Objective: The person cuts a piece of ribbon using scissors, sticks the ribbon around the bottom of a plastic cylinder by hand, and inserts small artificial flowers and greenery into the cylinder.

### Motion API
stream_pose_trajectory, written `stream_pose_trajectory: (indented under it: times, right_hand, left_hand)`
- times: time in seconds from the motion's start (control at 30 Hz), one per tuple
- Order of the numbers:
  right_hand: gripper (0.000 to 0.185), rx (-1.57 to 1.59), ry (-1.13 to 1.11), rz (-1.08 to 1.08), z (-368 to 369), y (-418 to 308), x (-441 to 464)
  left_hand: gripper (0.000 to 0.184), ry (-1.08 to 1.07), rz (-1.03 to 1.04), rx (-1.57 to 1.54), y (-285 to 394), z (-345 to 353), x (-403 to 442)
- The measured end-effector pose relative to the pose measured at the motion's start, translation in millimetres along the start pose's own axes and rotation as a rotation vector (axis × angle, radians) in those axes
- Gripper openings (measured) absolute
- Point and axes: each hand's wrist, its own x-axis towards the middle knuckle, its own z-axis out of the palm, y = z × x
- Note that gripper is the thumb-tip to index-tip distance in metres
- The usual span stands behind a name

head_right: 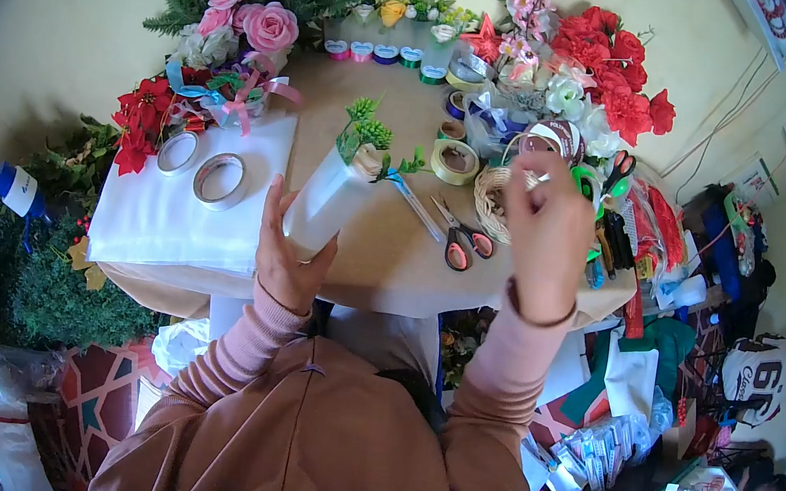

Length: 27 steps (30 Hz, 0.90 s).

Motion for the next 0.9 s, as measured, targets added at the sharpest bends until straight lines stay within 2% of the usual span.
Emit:
stream_pose_trajectory:
  times: [0.07,0.17,0.23,0.3,0.37,0.4,0.47,0.5,0.57,0.63,0.67,0.73,0.9]
  right_hand:
    - [0.006,-0.088,0.01,0.044,8,35,9]
    - [0.01,-0.177,-0.055,-0.098,28,79,10]
    - [0.01,-0.169,-0.051,-0.1,28,90,7]
    - [0.011,-0.158,-0.053,-0.096,21,77,7]
    - [0.011,-0.157,-0.156,0.094,8,49,9]
    - [0.011,-0.155,-0.157,0.093,6,39,9]
    - [0.01,0.195,-0.031,0.103,4,18,5]
    - [0.01,0.196,-0.033,0.098,3,6,3]
    - [0.013,0.308,0.082,-0.421,4,-20,-4]
    - [0.017,0.2,-0.076,-0.69,5,-41,-12]
    - [0.017,0.2,-0.076,-0.691,9,-50,-15]
    - [0.026,0.174,-0.282,-0.785,16,-66,-19]
    - [0.018,0.093,-0.398,-0.867,29,-74,-6]
  left_hand:
    - [0.089,-0.009,0.051,0.069,2,0,-1]
    - [0.087,-0.022,0.094,0.079,6,2,0]
    - [0.082,-0.059,0.104,0.095,8,2,0]
    - [0.076,-0.09,0.12,0.096,7,4,-2]
    - [0.076,-0.098,0.129,0.1,6,5,-3]
    - [0.076,-0.104,0.141,0.1,6,5,-3]
    - [0.076,-0.11,0.133,0.109,8,5,-3]
    - [0.076,-0.118,0.127,0.115,9,5,-3]
    - [0.075,-0.128,0.116,0.134,10,5,-3]
    - [0.074,-0.143,0.108,0.151,10,6,-4]
    - [0.075,-0.123,0.109,0.119,9,8,-6]
    - [0.076,-0.102,0.109,0.088,8,9,-7]
    - [0.073,-0.116,0.142,0.091,6,8,-9]
